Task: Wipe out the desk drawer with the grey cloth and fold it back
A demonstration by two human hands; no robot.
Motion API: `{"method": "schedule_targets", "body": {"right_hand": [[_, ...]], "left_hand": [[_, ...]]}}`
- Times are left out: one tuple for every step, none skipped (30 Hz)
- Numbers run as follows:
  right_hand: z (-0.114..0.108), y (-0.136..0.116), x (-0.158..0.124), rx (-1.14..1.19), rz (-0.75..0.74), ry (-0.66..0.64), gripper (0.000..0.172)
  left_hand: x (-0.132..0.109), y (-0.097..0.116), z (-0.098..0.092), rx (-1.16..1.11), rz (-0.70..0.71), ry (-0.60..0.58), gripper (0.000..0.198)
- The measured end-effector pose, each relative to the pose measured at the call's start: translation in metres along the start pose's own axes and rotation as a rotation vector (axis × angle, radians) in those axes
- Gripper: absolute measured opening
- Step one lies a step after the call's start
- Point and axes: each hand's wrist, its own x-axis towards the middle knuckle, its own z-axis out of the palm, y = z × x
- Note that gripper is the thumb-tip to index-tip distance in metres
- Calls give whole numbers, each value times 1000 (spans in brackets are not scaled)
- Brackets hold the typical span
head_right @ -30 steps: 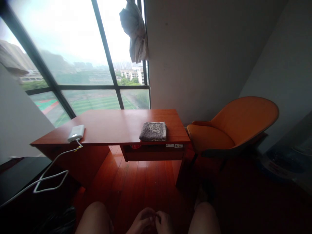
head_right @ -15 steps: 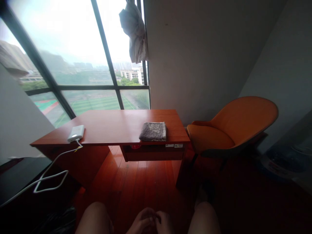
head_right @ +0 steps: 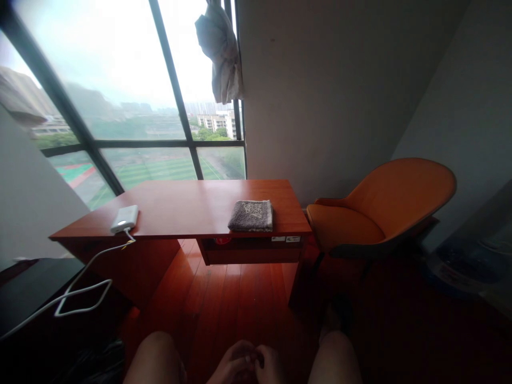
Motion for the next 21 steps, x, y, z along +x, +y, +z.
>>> {"method": "schedule_targets", "body": {"right_hand": [[-1,0,0,1,-10,-2,25],[-1,-1,0,3,-22,-7,25],[-2,-1,0,5,-26,-10,26],[-2,-2,0,7,-21,-13,26],[-3,-2,-1,10,-12,-22,26],[-3,-3,-1,13,1,-37,27],[-3,-3,-1,14,16,-53,27],[-3,-3,-1,12,29,-67,27],[-2,-4,-2,7,38,-76,27],[-2,-4,-2,1,40,-81,28],[-2,-4,-2,-6,40,-82,28],[-2,-5,-3,-16,35,-78,28],[-2,-5,-3,-25,28,-74,28],[-2,-5,-3,-32,22,-75,28],[-2,-5,-3,-38,15,-77,27],[-1,-4,-3,-43,7,-79,27],[-1,-4,-3,-46,0,-83,27],[-1,-4,-3,-49,-5,-87,27],[-1,-4,-2,-55,-9,-88,27],[-1,-3,-2,-62,-12,-87,27],[0,-3,-2,-70,-13,-84,27]], "left_hand": [[0,1,0,1,-6,3,27],[-1,1,1,1,-10,6,27],[-1,1,1,1,-9,9,27],[-2,1,1,0,-5,11,27],[-2,1,0,-1,2,14,26],[-2,2,0,-2,10,17,27],[-3,2,0,-2,17,22,27],[-3,2,0,0,20,27,28],[-3,3,0,3,19,32,28],[-4,3,0,5,13,36,28],[-4,4,0,8,8,42,28],[-5,5,0,10,4,48,28],[-5,6,0,10,2,50,28],[-5,7,1,11,2,48,28],[-5,7,1,10,4,44,28],[-5,8,1,9,7,38,28],[-5,8,2,7,10,33,28],[-5,8,2,7,10,32,28],[-4,8,2,7,8,34,28],[-4,7,2,7,9,38,28],[-3,7,1,8,8,41,28]]}}
